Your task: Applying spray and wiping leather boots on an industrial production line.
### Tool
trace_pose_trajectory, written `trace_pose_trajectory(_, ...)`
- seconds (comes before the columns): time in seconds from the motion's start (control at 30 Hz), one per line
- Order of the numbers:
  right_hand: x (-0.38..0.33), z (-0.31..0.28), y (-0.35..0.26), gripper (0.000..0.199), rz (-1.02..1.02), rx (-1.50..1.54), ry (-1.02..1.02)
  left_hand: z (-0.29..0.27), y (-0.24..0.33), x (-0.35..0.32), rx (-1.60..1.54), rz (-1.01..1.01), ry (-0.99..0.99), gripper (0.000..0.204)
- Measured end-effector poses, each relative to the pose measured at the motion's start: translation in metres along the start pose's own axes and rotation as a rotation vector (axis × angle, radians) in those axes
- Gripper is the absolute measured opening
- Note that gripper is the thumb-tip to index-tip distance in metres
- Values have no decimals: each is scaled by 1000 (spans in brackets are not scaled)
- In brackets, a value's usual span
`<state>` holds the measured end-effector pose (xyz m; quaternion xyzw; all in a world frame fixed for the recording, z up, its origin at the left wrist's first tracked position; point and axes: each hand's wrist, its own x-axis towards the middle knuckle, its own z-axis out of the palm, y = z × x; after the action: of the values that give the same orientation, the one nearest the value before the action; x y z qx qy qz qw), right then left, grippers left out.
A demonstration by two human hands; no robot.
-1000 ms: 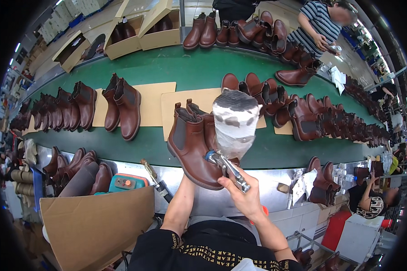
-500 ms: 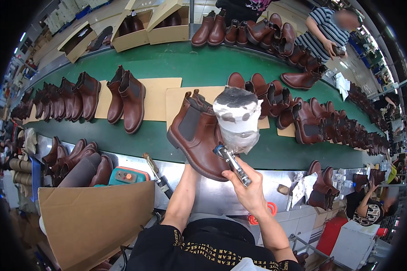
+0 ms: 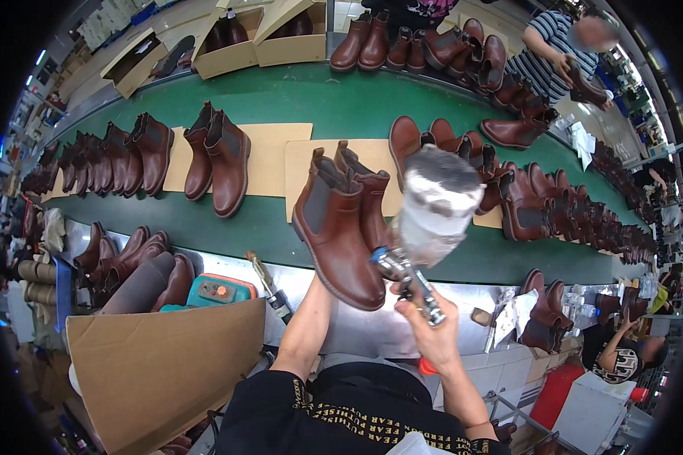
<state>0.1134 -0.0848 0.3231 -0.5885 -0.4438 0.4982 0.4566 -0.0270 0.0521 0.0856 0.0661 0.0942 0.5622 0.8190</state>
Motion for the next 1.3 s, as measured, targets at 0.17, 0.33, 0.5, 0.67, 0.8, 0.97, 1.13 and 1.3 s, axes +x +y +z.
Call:
trace_pose_trajectory(0.17, 12, -12, 5, 39, -77, -13, 60, -1, 1, -15, 3, -10, 24, 50)
trace_pose_trajectory(0.33, 29, -8, -13, 40, -144, -87, -84, -1, 5, -16, 21, -15, 27, 50)
trace_pose_trajectory(0.5, 32, -16, -9, 34, -44, -218, -127, -2, 11, -13, 31, -6, 27, 49)
trace_pose_trajectory(0.67, 29, -19, -8, 40, -59, -293, -80, 1, 11, -12, 37, -21, 28, 49)
trace_pose_trajectory(0.8, 30, -12, -19, 41, -193, -190, -96, 5, 13, -11, 47, -10, 36, 49)
trace_pose_trajectory(0.97, 44, -10, -15, 42, -76, -243, -170, 5, 22, 3, 95, 12, 55, 49)
trace_pose_trajectory(1.13, 31, -26, 28, 43, 98, -6, 44, -5, 77, 35, 370, 171, 201, 49)
trace_pose_trajectory(1.3, -10, -106, 134, 19, 150, -324, 516, -45, 167, 152, 1176, 462, 508, 49)
